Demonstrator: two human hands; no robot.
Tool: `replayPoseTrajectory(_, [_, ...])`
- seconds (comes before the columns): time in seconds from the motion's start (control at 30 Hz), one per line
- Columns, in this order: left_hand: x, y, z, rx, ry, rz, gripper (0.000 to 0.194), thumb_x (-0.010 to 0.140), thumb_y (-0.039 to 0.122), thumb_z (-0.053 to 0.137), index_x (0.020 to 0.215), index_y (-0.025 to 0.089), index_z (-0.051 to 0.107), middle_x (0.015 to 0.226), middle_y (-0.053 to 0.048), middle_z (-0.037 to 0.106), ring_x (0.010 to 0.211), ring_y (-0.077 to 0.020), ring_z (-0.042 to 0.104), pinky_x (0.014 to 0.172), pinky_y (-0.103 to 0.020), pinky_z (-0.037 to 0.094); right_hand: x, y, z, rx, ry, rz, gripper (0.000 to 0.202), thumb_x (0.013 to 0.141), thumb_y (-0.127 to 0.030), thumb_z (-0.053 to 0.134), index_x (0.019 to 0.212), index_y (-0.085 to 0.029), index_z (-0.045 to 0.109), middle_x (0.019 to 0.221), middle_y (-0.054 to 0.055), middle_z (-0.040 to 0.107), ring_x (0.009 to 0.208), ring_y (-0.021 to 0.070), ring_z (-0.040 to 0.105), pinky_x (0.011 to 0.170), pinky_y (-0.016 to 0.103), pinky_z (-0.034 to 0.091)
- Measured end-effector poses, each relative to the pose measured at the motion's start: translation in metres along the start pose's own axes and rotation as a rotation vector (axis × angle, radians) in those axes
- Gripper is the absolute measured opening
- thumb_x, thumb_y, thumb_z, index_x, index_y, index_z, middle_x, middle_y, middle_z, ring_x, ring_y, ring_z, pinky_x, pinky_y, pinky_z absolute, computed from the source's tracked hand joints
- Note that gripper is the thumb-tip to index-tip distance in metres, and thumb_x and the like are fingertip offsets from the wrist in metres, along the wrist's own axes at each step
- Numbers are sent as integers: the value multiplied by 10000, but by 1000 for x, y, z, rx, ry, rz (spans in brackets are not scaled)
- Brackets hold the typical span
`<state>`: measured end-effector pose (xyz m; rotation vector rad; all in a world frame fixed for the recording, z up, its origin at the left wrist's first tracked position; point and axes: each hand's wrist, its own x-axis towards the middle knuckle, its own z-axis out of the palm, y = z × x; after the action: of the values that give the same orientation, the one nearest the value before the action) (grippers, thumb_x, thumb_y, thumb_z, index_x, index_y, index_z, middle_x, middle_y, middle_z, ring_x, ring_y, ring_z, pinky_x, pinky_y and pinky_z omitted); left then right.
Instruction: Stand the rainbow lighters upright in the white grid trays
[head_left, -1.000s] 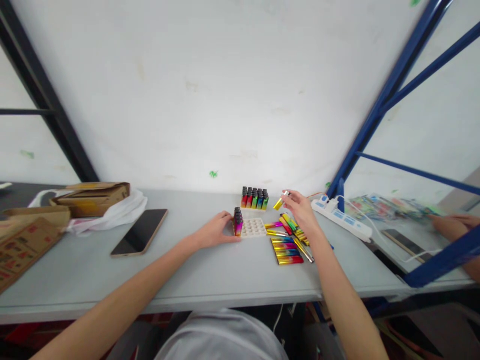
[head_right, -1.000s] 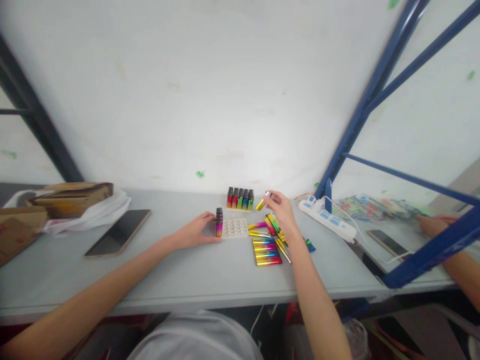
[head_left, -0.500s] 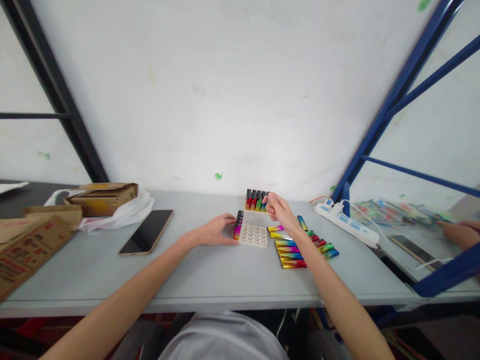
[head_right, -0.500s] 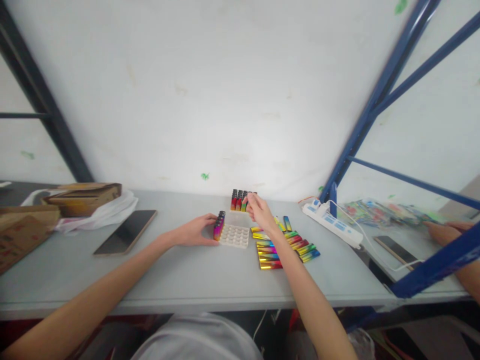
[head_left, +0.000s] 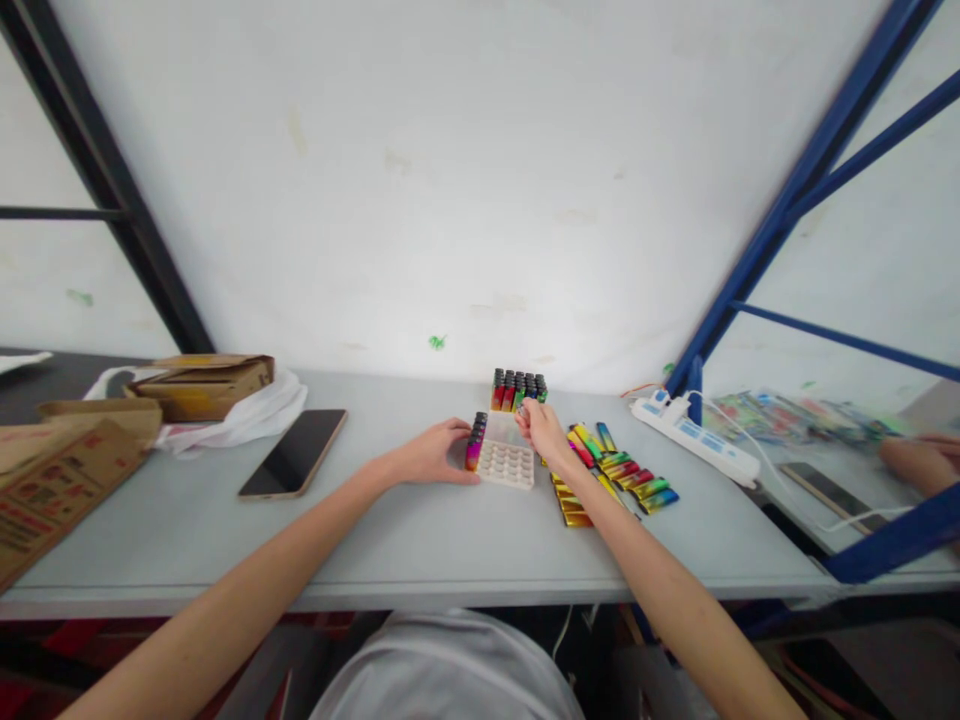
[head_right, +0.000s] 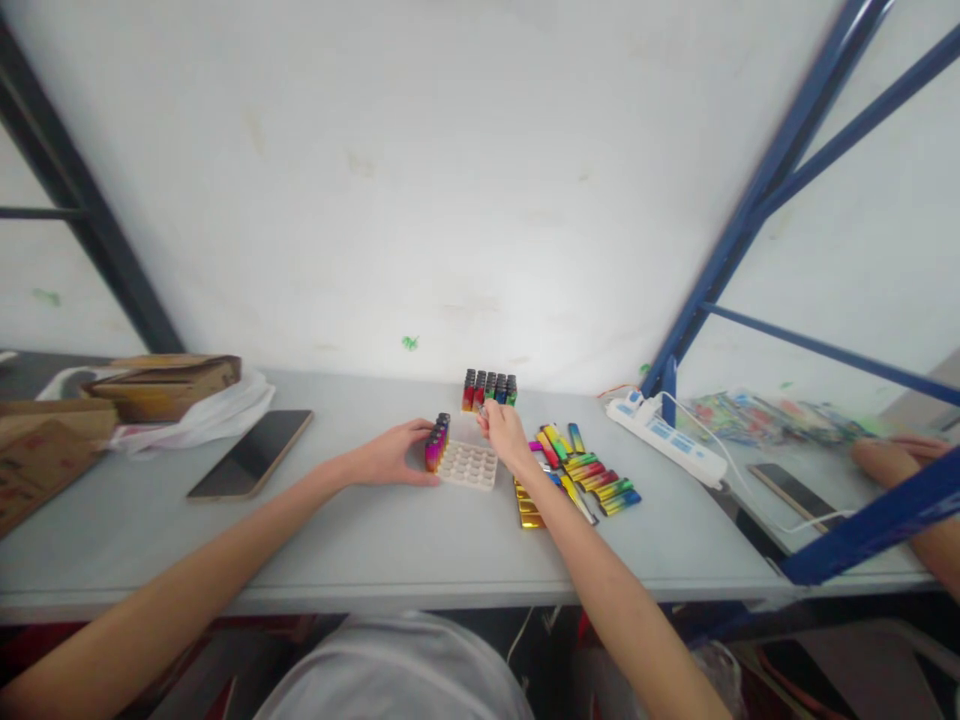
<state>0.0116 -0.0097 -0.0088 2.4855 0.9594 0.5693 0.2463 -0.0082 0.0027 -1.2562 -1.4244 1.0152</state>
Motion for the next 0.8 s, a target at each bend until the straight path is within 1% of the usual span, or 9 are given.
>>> replayPoseTrajectory(0.17, [0,0,0,0,8,0,677,702,561,806,1232,162,670,1331,-134,613,1217,-324,579,1094,-409,442,-1,-2,3,70,-4,84,518,926,-585,370,544,-236,349,435,-62,282,399,94,226,427,259,178])
replayPoseTrajectory(0.3, [0,2,0,8,9,-4,681,703,552,808,1237,153,664,1327,-140,615,1209,-327,585,1090,-412,445,-2,0,5,37,16,9,479,937,-528,350,555,-240,330,445,-57,286,407,99,223,434,265,197])
replayPoseTrajectory(0.4, [0,4,-1,21,11,-2,670,707,555,805,1225,154,667,1314,-140,620,1202,-324,591,1082,-401,451,-3,2,4,9,30,-48,470,941,-545,354,584,-239,347,469,-52,301,429,105,235,442,267,204])
replayPoseTrajectory(0.47, [0,4,-1,34,11,-6,668,708,563,800,1219,153,670,1310,-137,622,1200,-324,596,1075,-386,455,-3,4,3,26,4,-39,485,939,-580,366,597,-236,361,480,-53,294,436,106,234,442,266,197])
replayPoseTrajectory(0.53, [0,4,-1,38,11,-11,669,707,572,797,1216,155,672,1307,-135,624,1197,-323,600,1072,-378,457,-1,6,2,69,-29,-13,519,934,-643,371,626,-227,412,494,-60,276,430,102,224,435,260,186])
replayPoseTrajectory(0.6, [0,4,-1,31,15,-10,665,707,572,797,1217,163,674,1307,-132,626,1189,-321,604,1068,-382,460,2,8,1,114,-51,-22,565,922,-718,355,720,-216,514,521,-70,277,422,100,226,427,252,194])
replayPoseTrajectory(0.67, [-1,3,0,26,15,-7,660,712,570,794,1225,172,672,1316,-129,624,1185,-320,604,1066,-391,461,5,11,1,131,-50,-101,592,916,-751,346,895,-213,593,560,-70,325,434,106,287,431,245,253])
replayPoseTrajectory(0.73, [-1,3,0,26,10,-5,658,717,573,788,1228,174,672,1322,-127,624,1186,-321,604,1062,-391,463,7,15,2,95,-30,-202,570,920,-730,386,1045,-217,600,629,-50,431,506,123,419,472,243,360])
replayPoseTrajectory(0.8, [-1,4,0,27,11,-7,669,710,580,788,1223,166,672,1317,-130,630,1187,-327,607,1061,-390,464,7,18,3,25,-27,-267,511,924,-678,446,1104,-218,580,743,-15,552,642,145,551,568,257,464])
